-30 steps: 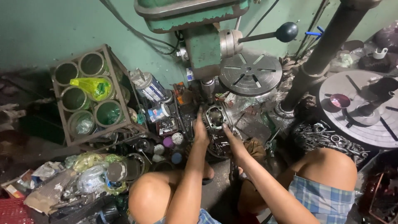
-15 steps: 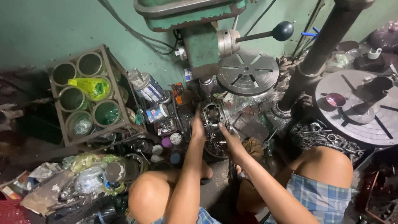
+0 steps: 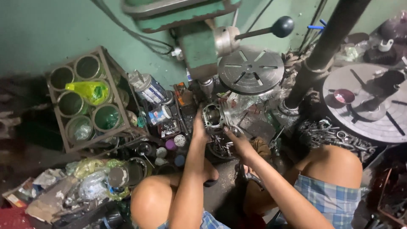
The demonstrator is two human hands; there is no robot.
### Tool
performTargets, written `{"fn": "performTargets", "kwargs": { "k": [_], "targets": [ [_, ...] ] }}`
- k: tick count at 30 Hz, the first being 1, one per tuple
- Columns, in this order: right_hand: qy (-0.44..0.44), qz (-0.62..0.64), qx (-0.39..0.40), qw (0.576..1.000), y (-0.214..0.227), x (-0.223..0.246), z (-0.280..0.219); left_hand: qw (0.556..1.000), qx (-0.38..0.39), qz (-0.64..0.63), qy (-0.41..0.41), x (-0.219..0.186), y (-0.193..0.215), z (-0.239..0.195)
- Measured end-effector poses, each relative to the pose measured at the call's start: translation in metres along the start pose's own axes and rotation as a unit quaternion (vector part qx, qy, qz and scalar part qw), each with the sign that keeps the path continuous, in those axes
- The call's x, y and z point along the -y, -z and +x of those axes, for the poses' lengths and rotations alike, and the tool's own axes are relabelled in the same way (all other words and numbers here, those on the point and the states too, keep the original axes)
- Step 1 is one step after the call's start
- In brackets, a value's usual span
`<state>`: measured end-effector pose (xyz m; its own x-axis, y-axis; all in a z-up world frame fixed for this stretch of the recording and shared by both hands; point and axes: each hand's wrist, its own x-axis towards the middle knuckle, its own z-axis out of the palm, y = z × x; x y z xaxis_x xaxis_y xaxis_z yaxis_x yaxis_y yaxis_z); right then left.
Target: Using a drill press to drill holes into a motorcycle engine cylinder part
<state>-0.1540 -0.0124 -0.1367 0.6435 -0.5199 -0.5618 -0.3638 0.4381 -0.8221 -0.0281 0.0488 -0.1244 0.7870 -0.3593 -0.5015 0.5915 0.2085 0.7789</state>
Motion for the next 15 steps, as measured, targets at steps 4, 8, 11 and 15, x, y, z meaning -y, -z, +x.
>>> {"fn": "performTargets", "kwargs": {
  "k": [4,8,11,15],
  "targets": [
    [0.049,-0.065,-0.02,0.997,0.009,0.005,0.006,0.999,-0.02,-0.037,-0.018,0.022,0.017,0.035],
    [0.059,-0.009,-0.074,0.995,0.023,-0.018,0.012,0.994,-0.028,-0.087,-0.055,-0.009,-0.02,-0.024],
    [0.036,0.049,-0.099,0.993,0.036,-0.035,0.03,0.995,-0.003,-0.086,-0.049,0.01,-0.003,0.01],
    [0.022,0.099,-0.114,0.988,0.048,-0.032,0.029,0.993,-0.004,-0.119,-0.026,0.017,0.002,0.024]
  ]
}}
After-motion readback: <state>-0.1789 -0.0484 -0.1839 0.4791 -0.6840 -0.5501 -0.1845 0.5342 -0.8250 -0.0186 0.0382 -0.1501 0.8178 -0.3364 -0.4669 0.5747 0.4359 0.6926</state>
